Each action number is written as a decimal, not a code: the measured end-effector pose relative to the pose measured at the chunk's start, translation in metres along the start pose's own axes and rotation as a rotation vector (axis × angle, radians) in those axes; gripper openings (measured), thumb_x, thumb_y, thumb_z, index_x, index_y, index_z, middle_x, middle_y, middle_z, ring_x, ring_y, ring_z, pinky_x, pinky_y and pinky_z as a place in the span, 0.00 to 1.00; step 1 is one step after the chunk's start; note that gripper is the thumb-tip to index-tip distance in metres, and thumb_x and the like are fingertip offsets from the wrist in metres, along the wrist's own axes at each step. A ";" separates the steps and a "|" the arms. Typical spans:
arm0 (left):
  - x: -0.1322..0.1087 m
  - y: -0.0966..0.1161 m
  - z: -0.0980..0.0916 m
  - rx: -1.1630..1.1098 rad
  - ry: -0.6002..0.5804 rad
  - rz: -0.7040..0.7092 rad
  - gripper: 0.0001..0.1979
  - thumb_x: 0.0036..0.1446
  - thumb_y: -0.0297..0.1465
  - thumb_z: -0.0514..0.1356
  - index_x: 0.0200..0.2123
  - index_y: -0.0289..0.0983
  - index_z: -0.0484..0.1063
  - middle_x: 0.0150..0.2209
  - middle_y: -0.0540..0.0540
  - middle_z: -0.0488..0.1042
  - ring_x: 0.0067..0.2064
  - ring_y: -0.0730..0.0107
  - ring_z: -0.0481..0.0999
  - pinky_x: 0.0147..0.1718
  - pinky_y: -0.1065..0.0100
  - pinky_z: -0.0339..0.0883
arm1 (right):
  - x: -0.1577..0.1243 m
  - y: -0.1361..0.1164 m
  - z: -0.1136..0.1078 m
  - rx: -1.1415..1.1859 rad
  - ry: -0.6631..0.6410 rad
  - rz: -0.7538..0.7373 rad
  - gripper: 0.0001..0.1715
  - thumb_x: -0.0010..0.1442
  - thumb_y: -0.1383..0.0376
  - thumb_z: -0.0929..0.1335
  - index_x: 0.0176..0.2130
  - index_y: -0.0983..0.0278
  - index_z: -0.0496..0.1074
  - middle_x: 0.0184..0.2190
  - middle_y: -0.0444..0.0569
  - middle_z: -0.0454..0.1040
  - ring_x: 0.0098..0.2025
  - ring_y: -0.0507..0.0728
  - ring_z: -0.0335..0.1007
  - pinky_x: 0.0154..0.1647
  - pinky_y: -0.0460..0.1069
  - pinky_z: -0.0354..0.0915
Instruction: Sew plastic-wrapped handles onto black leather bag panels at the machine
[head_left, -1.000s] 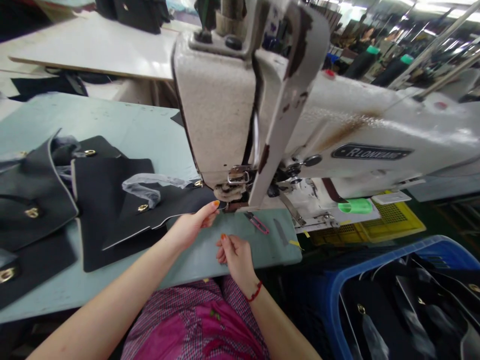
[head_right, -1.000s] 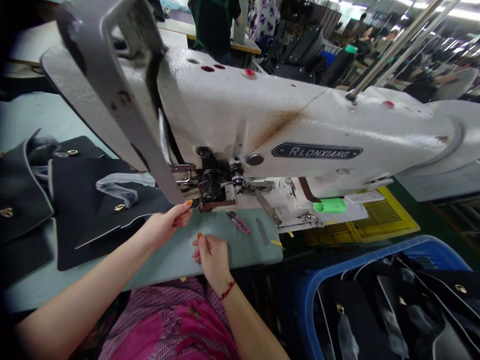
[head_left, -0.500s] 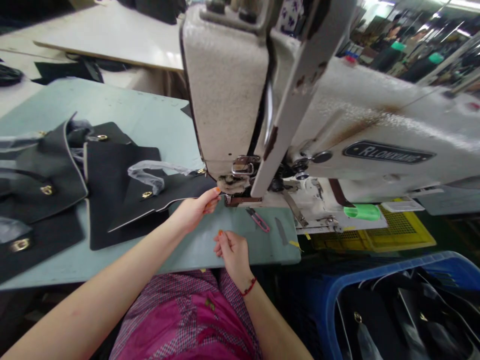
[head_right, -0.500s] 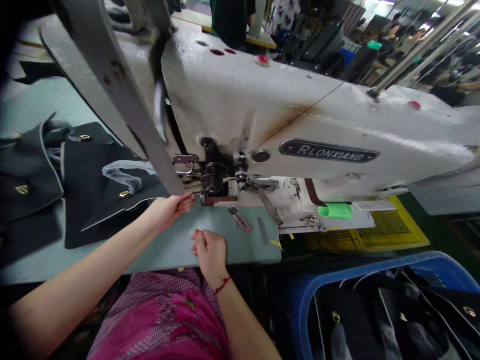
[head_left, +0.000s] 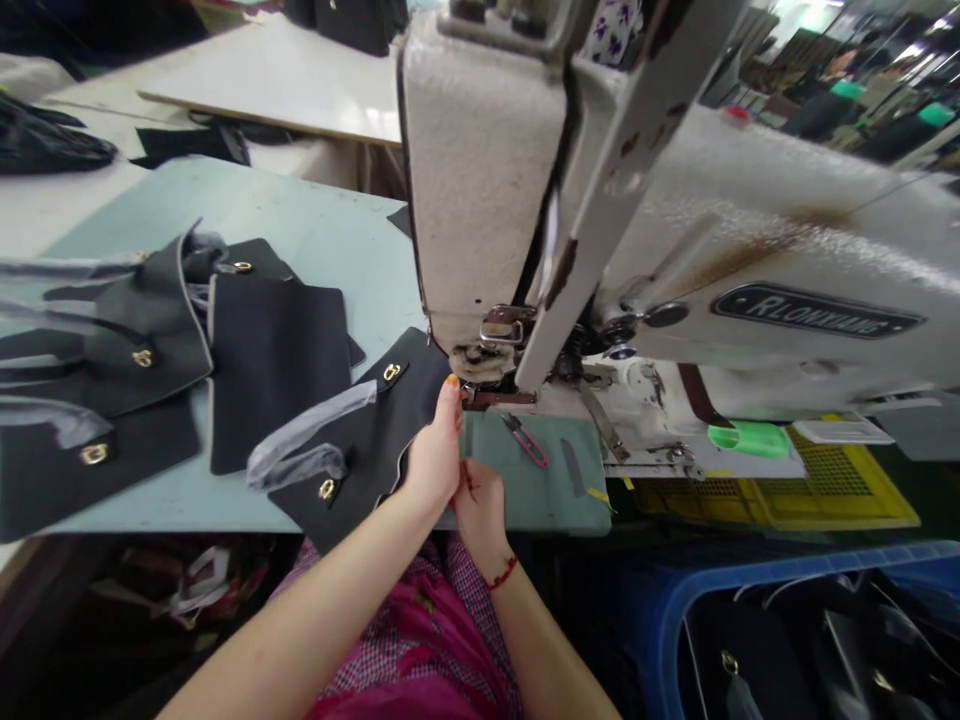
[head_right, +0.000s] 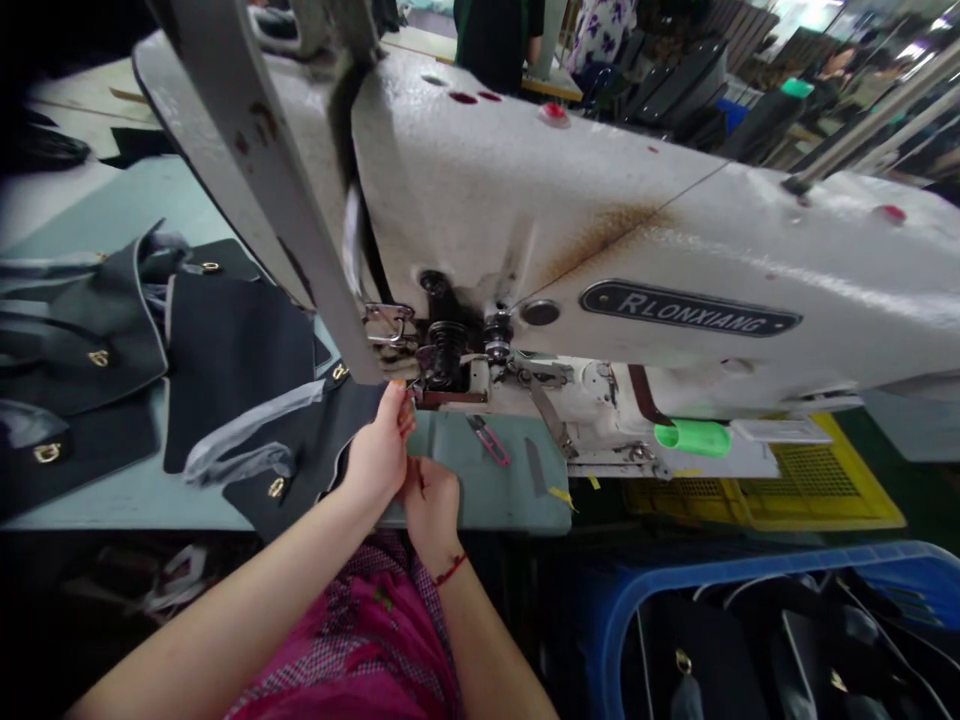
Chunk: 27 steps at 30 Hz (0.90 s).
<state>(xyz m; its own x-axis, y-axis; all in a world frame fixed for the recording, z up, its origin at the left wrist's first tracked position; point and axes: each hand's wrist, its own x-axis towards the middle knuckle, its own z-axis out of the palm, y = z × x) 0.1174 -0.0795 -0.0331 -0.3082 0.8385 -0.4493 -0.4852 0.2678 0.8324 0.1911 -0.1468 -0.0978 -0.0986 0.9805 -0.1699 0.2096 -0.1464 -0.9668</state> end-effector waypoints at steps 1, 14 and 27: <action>-0.003 -0.002 0.005 -0.009 0.053 0.015 0.18 0.58 0.47 0.58 0.25 0.40 0.63 0.24 0.52 0.62 0.26 0.72 0.61 0.27 0.69 0.54 | 0.001 -0.003 -0.001 0.022 0.034 0.001 0.20 0.64 0.59 0.61 0.26 0.65 0.71 0.24 0.46 0.73 0.27 0.52 0.65 0.29 0.45 0.60; -0.020 0.112 -0.053 0.423 -0.300 0.425 0.06 0.57 0.31 0.63 0.38 0.36 0.76 0.33 0.51 0.76 0.34 0.71 0.75 0.37 0.71 0.67 | 0.035 -0.082 0.009 0.264 0.065 0.018 0.29 0.64 0.44 0.60 0.27 0.64 0.68 0.25 0.46 0.69 0.29 0.53 0.65 0.27 0.45 0.62; 0.084 0.122 -0.015 0.537 -0.817 -0.094 0.17 0.29 0.08 0.67 0.25 0.30 0.77 0.25 0.48 0.79 0.38 0.58 0.79 0.41 0.61 0.72 | 0.046 -0.084 0.018 -0.023 0.203 -0.086 0.29 0.64 0.51 0.60 0.18 0.63 0.52 0.17 0.40 0.51 0.22 0.48 0.47 0.24 0.47 0.43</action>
<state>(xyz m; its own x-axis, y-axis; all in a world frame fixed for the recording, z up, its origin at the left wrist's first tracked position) 0.0201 0.0166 0.0261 0.4717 0.8187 -0.3274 0.0207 0.3609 0.9324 0.1515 -0.0913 -0.0275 0.0804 0.9958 -0.0426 0.2308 -0.0602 -0.9711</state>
